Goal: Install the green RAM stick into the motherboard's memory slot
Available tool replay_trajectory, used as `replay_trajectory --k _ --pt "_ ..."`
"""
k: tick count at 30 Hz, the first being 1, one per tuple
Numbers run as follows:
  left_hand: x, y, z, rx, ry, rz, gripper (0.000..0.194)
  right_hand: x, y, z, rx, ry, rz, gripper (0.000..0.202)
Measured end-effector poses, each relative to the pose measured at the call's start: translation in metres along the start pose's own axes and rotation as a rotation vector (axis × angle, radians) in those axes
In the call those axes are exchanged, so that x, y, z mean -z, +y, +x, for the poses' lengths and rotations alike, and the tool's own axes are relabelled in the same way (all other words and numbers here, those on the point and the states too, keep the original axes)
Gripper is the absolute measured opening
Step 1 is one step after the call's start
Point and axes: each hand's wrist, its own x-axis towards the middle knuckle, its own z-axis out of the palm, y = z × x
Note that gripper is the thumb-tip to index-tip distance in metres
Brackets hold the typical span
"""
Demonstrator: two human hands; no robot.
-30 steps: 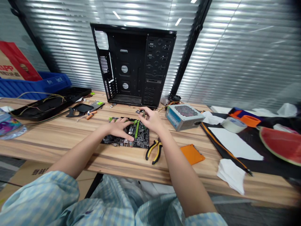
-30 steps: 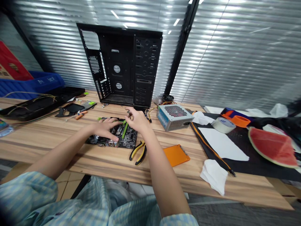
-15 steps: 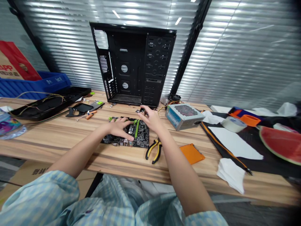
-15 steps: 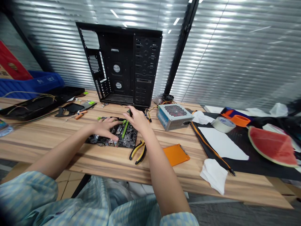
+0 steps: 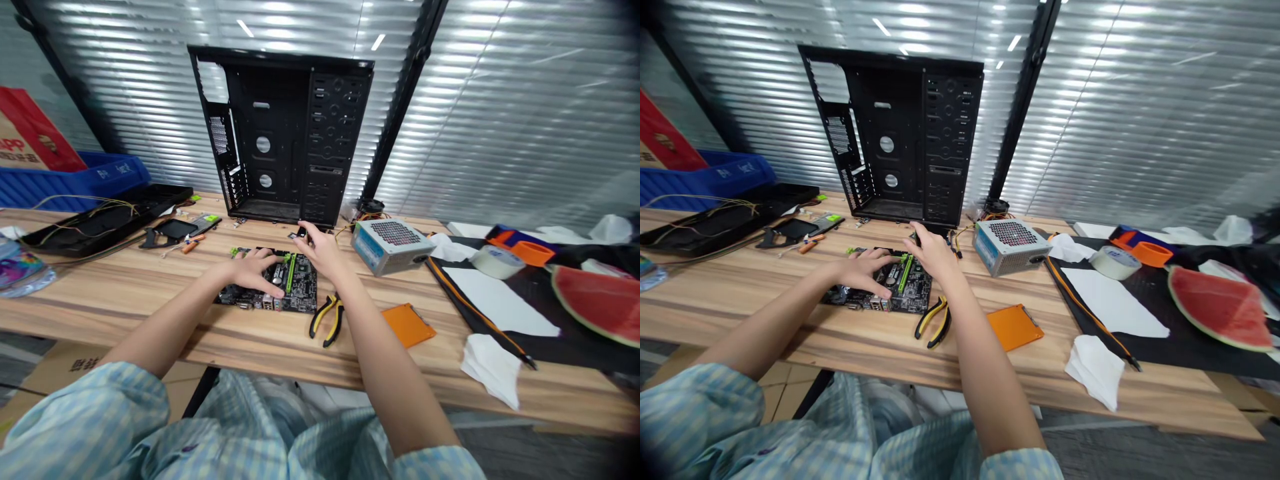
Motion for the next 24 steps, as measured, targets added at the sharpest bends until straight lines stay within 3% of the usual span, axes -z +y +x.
replay_trajectory --k 24 --pt "-0.0022 -0.0033 0.0048 -0.004 0.004 -0.003 0.111 -0.0005 0.0012 0.0019 0.014 0.036 -0.041 0.043"
